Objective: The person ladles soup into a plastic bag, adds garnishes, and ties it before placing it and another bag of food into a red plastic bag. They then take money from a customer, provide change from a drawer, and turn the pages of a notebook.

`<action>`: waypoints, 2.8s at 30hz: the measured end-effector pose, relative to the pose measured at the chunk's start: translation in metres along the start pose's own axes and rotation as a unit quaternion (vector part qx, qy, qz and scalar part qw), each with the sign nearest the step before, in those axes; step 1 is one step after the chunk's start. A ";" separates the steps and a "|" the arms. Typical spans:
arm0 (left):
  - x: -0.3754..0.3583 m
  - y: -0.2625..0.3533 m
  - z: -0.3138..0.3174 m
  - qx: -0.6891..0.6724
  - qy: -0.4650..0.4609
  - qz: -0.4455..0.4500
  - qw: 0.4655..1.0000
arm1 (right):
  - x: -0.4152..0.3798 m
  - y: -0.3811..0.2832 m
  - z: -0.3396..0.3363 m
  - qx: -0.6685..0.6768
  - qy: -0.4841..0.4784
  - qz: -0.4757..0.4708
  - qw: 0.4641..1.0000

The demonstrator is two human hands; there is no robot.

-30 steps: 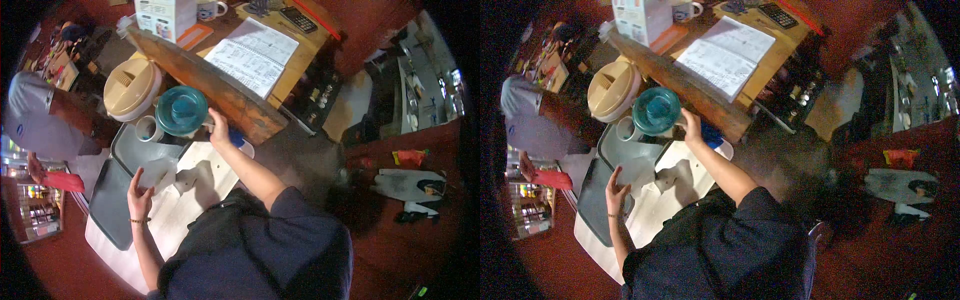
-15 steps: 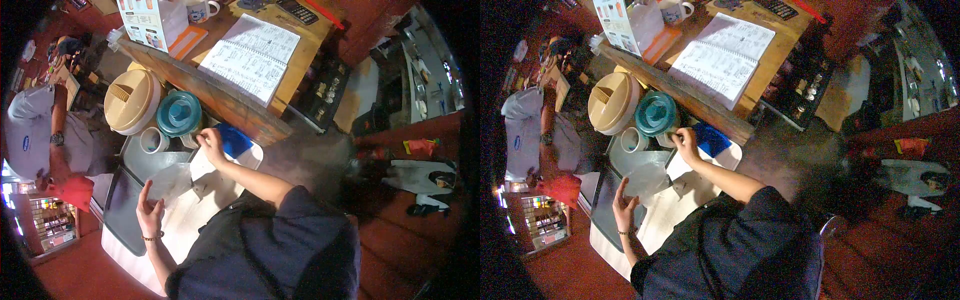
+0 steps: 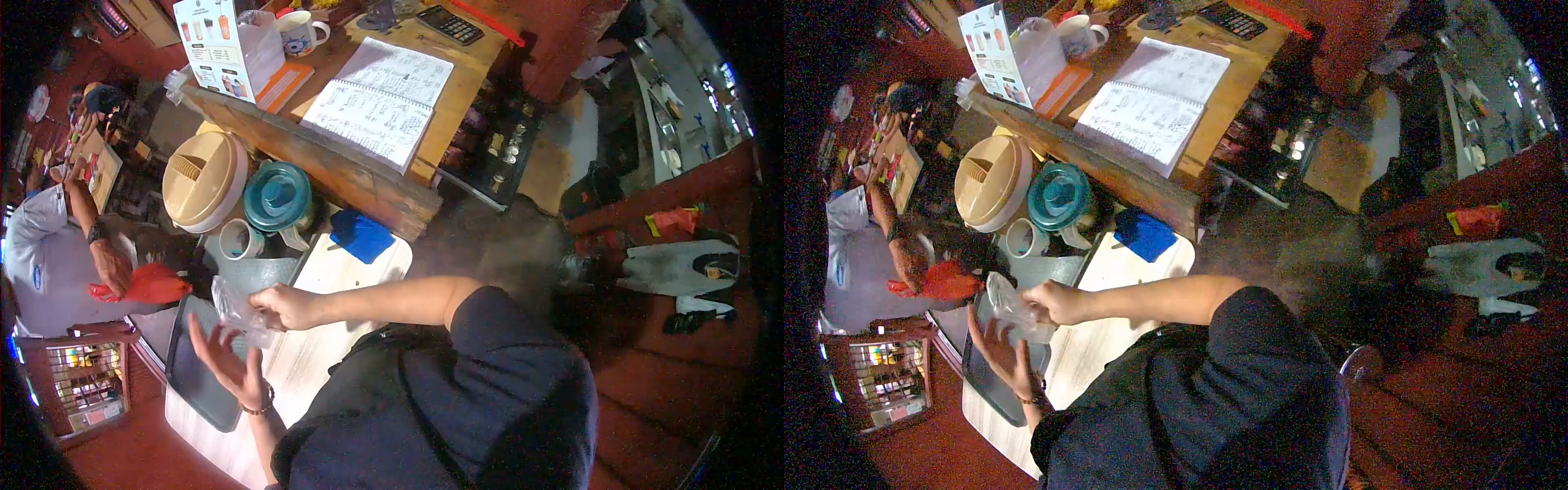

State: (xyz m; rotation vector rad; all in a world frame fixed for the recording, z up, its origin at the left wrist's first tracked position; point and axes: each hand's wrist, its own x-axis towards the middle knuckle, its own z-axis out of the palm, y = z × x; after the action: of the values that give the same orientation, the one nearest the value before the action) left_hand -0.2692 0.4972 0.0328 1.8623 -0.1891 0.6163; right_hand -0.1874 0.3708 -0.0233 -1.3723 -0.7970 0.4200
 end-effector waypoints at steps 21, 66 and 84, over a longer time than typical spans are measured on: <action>-0.083 -0.100 -0.062 0.199 -0.124 -0.077 0.969 | -0.003 -0.034 0.080 -0.303 -0.060 -0.605 0.734; -0.045 -0.043 -0.042 -0.102 -0.002 -0.212 0.972 | 0.036 0.007 0.005 -0.155 -0.103 -0.075 0.980; -0.059 -0.024 -0.024 -0.260 0.041 -0.272 0.926 | 0.034 0.001 0.011 -0.261 -0.129 -0.276 0.916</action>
State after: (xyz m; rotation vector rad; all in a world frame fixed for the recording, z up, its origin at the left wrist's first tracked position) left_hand -0.3173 0.5183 -0.0109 1.2839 0.2054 0.2207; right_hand -0.1720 0.4017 -0.0156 -1.5088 -1.5460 -0.0756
